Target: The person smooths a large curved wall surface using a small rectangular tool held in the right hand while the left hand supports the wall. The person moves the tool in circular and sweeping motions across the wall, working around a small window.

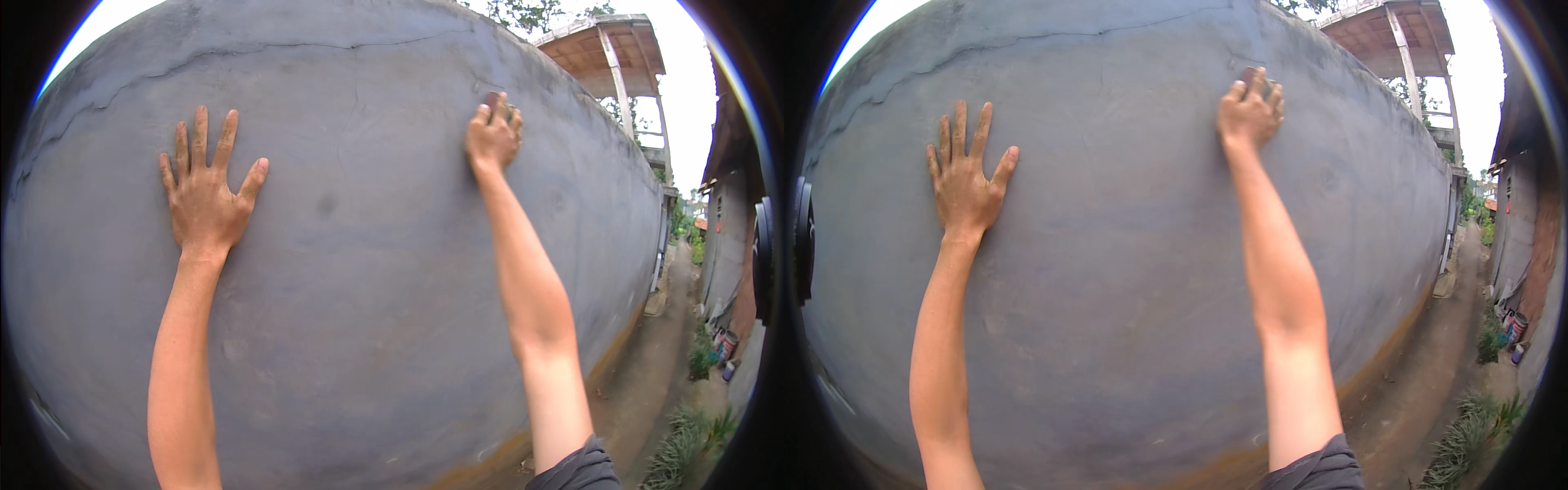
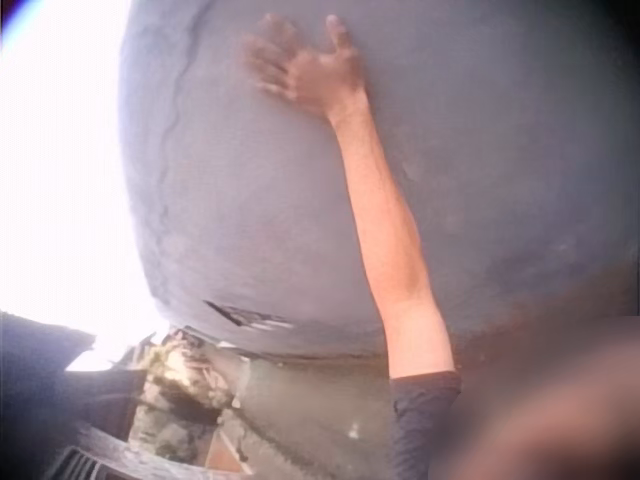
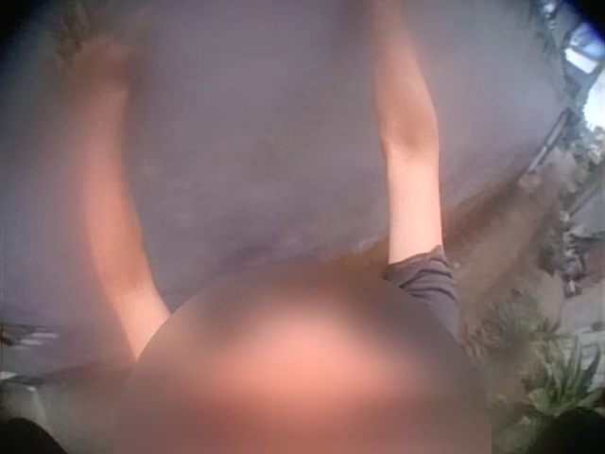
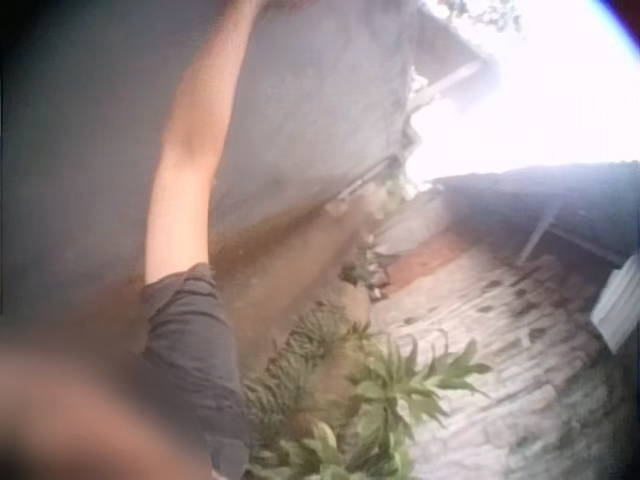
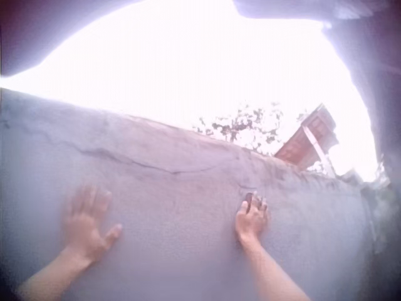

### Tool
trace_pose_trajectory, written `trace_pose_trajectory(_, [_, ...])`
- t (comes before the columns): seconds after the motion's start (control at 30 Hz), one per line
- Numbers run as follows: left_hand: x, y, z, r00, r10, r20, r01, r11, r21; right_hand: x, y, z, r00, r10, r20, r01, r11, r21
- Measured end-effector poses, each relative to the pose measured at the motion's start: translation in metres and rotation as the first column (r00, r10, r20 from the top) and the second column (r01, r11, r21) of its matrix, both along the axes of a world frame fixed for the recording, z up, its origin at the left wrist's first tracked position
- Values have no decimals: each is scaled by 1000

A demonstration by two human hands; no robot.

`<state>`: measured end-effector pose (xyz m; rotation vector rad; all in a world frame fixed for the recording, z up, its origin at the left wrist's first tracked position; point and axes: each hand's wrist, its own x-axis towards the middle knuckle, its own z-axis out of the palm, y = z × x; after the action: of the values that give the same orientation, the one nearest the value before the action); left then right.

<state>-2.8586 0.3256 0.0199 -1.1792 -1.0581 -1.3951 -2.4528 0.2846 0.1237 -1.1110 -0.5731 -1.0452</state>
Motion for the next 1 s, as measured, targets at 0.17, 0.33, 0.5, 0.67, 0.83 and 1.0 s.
trace_pose_trajectory(0.17, [-37, 0, -9, 996, 40, -78, -41, 999, -3, -120, 17, -29, 624, 77, 777, -20, 996, -82])
trace_pose_trajectory(0.33, [-17, -7, -4, 997, -5, -79, 4, 1000, -14, 6, 9, 6, 934, -3, 356, -1, 1000, 9])
trace_pose_trajectory(0.5, [-5, -2, -5, 994, -36, -104, 34, 999, -19, -70, 15, 18, 882, -50, 468, 61, 998, -9])
trace_pose_trajectory(0.67, [-60, -7, -9, 988, 26, -152, -30, 999, -26, -184, 13, -46, 341, 226, 912, -158, 971, -181])
trace_pose_trajectory(0.83, [-29, -3, -19, 998, -59, -37, 59, 998, 9, 34, 5, 31, 992, 63, 108, -59, 997, -46])
trace_pose_trajectory(1.0, [-38, 0, -26, 999, -19, -45, 18, 1000, -24, -99, 18, 9, 859, 196, 472, -147, 979, -139])
